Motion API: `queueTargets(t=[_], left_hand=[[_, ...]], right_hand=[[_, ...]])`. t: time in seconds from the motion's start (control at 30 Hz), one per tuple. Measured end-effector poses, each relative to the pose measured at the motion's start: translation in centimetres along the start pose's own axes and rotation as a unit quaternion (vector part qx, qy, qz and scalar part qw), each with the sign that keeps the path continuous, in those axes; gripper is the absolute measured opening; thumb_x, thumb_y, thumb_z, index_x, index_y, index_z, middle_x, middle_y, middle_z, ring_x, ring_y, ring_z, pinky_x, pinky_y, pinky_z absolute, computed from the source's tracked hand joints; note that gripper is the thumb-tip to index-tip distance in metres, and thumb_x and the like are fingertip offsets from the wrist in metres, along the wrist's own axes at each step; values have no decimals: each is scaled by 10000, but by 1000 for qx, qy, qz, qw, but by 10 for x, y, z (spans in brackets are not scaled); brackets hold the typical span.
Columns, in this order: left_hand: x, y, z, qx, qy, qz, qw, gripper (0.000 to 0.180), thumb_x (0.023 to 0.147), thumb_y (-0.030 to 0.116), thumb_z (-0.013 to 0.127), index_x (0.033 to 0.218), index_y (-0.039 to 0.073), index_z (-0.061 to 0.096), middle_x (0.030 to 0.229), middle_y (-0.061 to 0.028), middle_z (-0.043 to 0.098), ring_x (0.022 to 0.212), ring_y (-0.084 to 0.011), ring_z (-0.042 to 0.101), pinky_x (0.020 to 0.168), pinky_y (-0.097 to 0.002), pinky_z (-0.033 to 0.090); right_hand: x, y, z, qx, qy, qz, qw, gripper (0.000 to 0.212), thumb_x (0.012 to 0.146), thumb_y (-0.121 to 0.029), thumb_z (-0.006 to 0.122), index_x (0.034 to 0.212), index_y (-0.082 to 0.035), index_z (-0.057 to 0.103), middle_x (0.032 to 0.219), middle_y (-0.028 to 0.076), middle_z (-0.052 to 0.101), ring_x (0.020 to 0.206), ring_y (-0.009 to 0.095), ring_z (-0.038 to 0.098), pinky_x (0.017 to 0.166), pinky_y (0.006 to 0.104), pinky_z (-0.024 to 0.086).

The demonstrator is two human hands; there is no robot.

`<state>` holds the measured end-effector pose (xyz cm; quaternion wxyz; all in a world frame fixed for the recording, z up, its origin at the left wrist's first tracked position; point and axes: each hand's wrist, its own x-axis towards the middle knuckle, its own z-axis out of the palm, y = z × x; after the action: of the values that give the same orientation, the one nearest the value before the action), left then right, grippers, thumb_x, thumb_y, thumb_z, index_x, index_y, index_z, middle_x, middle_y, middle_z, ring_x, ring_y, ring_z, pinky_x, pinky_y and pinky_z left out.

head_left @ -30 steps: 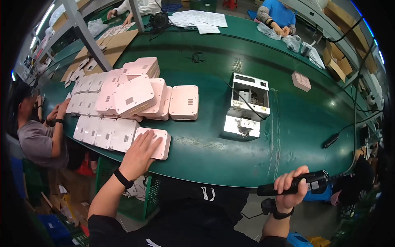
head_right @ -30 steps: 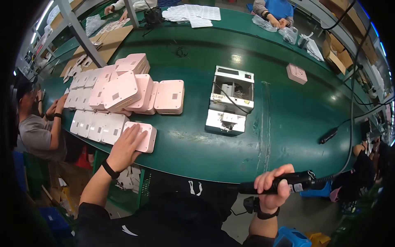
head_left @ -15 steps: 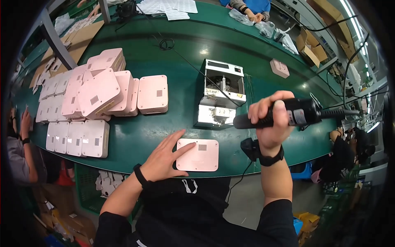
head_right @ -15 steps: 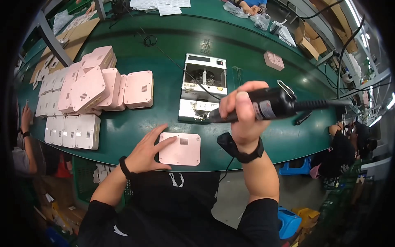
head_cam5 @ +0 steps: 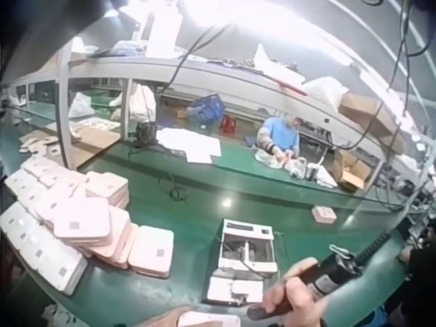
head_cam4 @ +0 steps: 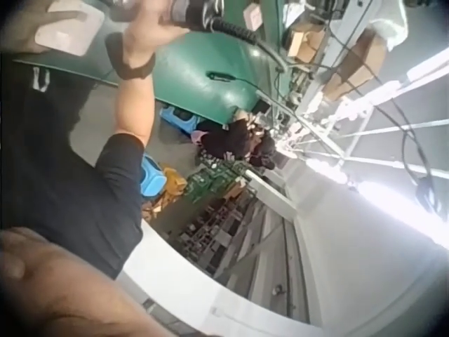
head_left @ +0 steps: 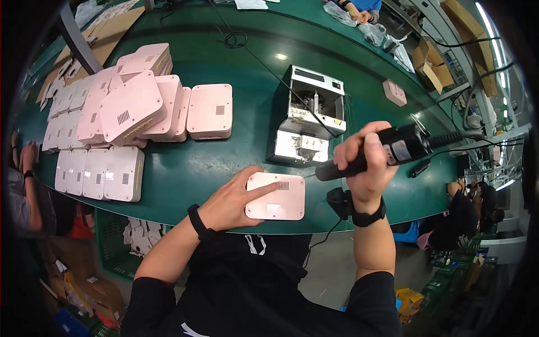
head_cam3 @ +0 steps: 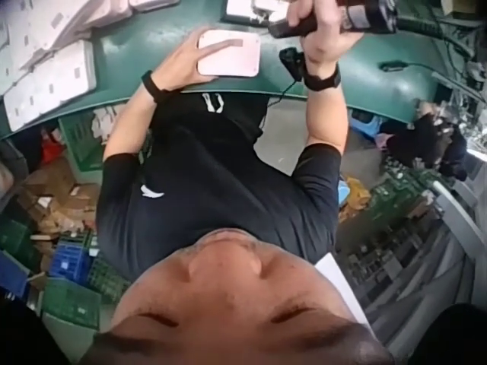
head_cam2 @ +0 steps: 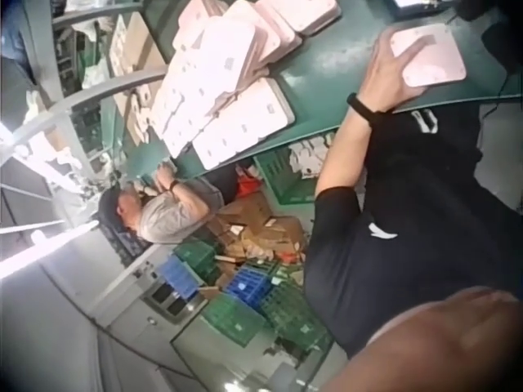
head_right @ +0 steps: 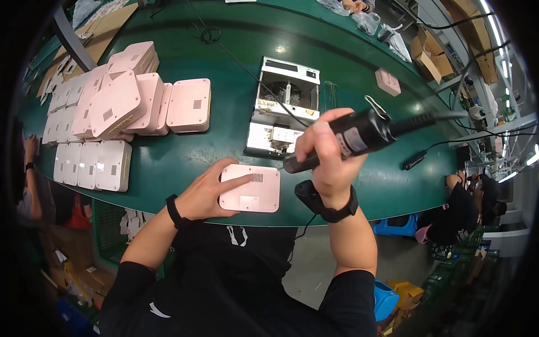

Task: The person picks up a pink electronic device, places it on the table, and uses a power screwdriver to drive screws into the back panel. After finishing, the person sets the device aside and repeats the process with another pink device.

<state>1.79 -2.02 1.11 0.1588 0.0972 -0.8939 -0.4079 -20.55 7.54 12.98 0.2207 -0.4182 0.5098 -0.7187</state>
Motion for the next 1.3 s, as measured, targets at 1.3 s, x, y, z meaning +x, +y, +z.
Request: queueTargets(t=[1.3], left_hand=[[21,3,34,24,37,-20,999,834,620,242,863,1385,295,536,1316,-172,418,1201,-369,490,1011,-430,453]], right_hand=[[22,10,17,-10,14,-37,999,150,930,-154,521,969,-16,476,604,88,481,462,180,463,472,338,442]])
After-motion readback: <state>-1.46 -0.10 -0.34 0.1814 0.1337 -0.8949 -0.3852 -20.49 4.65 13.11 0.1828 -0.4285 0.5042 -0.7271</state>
